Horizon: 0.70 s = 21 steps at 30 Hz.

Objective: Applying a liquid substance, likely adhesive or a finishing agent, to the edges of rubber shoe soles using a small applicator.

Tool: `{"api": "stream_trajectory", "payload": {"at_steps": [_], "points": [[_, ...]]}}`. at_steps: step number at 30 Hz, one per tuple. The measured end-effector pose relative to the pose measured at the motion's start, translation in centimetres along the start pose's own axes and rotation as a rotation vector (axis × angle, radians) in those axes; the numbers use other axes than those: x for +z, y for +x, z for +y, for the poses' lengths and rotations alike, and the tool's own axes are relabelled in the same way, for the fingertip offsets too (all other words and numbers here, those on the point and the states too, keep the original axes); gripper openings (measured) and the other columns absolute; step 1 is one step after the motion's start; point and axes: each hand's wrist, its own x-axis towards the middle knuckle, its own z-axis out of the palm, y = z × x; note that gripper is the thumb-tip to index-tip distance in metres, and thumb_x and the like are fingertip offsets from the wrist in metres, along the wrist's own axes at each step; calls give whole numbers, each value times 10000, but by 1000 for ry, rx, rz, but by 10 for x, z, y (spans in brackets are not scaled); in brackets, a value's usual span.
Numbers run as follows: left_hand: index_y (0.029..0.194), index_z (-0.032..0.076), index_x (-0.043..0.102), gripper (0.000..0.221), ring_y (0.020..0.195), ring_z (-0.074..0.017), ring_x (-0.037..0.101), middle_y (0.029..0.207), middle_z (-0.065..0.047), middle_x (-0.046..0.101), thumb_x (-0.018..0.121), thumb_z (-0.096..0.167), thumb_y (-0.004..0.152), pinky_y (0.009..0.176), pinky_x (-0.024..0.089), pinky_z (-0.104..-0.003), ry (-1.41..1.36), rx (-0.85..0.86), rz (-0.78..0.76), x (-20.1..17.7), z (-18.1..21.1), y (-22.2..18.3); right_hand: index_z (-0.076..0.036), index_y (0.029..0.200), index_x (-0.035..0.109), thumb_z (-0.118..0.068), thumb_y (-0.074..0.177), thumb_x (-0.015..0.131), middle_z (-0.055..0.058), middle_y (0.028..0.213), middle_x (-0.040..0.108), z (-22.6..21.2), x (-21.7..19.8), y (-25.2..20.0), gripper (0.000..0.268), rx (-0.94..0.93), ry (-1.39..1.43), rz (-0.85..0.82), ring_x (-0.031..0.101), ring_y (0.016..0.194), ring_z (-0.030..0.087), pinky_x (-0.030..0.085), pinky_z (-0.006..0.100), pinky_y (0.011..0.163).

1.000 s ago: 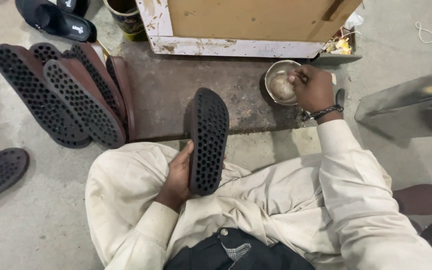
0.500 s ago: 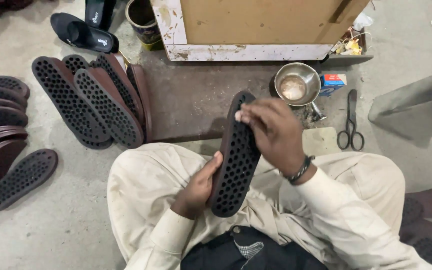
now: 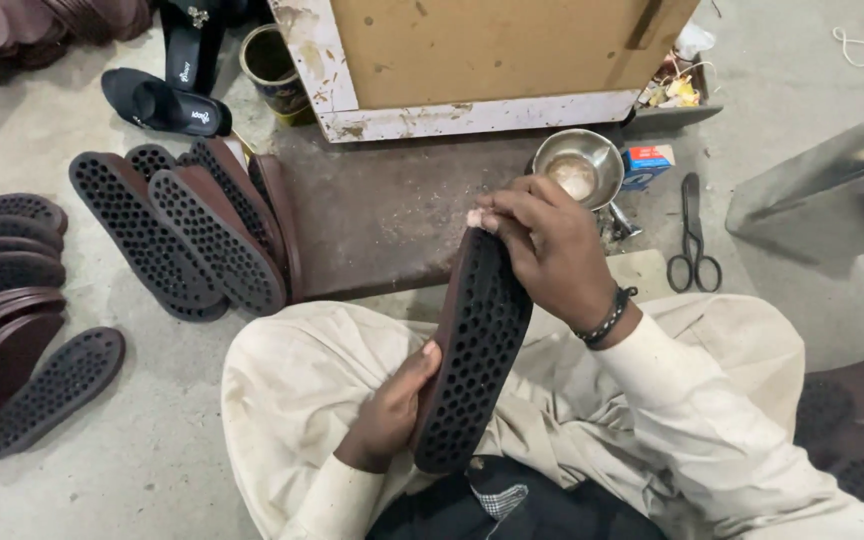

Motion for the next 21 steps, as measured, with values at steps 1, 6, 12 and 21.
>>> {"api": "stream_trajectory", "payload": {"at_steps": [1, 6, 12, 21], "points": [[1471, 9, 516, 512, 1490, -152, 393, 1575, -108, 497, 398, 272, 1049, 1266, 226, -286, -2, 1, 3, -10, -20, 7, -36, 1146, 722, -55, 1027, 635, 128, 1045, 646, -12, 2, -10, 148, -2, 2, -3, 654, 924, 284, 514, 379, 831], [1467, -59, 481, 489, 1431, -247, 456, 1491, -225, 526, 379, 197, 1062, 1251, 310, -343, -758, -134, -1, -2, -1, 5, 50, 1091, 632, -6, 916, 729, 185, 997, 658, -60, 10, -50, 208, -253, 26, -144, 613, 865, 300, 529, 396, 771], [1475, -4, 513, 514, 1431, -242, 487, 1501, -170, 565, 346, 271, 1074, 1226, 324, -352, -340, -27, -161, 14, 18, -9, -29, 1087, 734, 17, 975, 670, 109, 1071, 725, -5, -21, -1, 137, 51, 47, -5, 694, 971, 244, 538, 353, 890], [1353, -69, 600, 477, 1385, -256, 526, 1439, -227, 594, 338, 245, 1106, 1237, 373, -366, -154, 283, -71, -35, -51, 7, 3, 1080, 723, 34, 992, 635, 130, 1048, 734, -3, -28, -10, 128, 26, 109, -81, 690, 975, 263, 541, 367, 890]]}}
